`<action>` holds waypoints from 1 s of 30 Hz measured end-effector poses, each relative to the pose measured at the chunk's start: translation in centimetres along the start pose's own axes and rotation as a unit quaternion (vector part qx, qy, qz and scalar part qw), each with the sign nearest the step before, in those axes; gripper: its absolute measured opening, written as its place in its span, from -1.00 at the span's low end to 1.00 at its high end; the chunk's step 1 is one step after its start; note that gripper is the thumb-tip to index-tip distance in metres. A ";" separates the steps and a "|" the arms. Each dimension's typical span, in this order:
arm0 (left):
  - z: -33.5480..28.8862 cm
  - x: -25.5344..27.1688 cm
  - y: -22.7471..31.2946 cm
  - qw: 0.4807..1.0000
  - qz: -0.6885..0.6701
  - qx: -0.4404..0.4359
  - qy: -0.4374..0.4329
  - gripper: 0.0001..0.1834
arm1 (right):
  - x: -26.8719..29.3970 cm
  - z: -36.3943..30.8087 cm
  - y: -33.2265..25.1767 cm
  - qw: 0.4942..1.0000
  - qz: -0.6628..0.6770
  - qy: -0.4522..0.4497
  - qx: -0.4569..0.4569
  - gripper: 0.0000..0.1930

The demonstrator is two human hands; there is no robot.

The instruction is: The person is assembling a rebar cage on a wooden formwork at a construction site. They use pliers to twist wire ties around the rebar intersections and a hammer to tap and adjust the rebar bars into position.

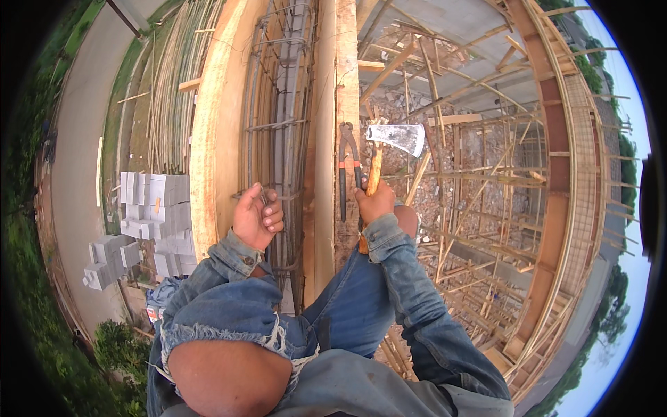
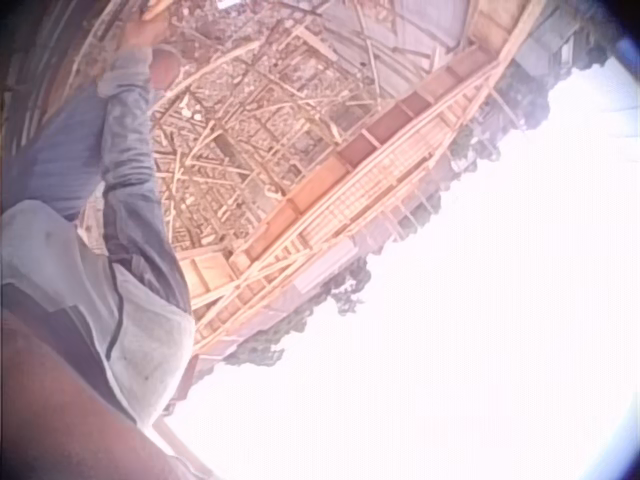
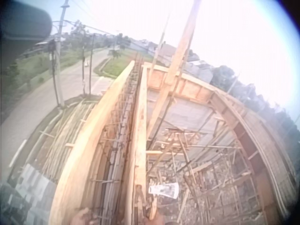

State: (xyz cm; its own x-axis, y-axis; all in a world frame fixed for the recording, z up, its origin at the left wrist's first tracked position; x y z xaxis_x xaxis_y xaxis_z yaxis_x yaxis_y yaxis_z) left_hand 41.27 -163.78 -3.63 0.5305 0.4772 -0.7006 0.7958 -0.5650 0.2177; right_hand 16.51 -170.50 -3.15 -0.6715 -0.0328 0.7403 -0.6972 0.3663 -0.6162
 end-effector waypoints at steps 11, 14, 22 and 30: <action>0.5 1.0 0.3 0.998 -0.011 -0.052 0.023 -0.74 | -1.5 0.6 3.9 0.991 0.125 -0.032 -0.045 -0.74; 0.4 0.6 0.7 0.998 -0.019 -0.057 -0.037 -0.72 | -1.1 0.6 4.2 0.992 0.109 -0.006 -0.063 -0.74; 1.2 -0.1 1.1 0.987 -0.087 -0.095 -0.094 -0.69 | -2.2 -6.2 -5.3 0.911 0.399 -0.097 -0.032 -0.85; 0.6 0.0 1.9 0.981 -0.132 -0.103 -0.101 -0.66 | -8.3 -10.1 -11.1 0.926 0.334 -0.171 0.041 -0.76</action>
State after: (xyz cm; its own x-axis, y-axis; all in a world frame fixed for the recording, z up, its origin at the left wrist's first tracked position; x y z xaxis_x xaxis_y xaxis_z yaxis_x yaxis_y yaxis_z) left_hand 42.56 -165.25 -3.62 0.2471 0.4341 -0.8664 0.9506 -0.2821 0.1297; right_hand 32.38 -164.89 0.28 -0.9901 -0.1232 0.0675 -0.1059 0.3392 -0.9347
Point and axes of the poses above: each hand's wrist, its own z-axis towards the middle knuckle, its own x-axis out of the back of the hand, y = z × x, the point moved 10 cm from there along z, towards the middle knuckle, and after that the axes turned 1 degree about -x, right-handed, at the moved point
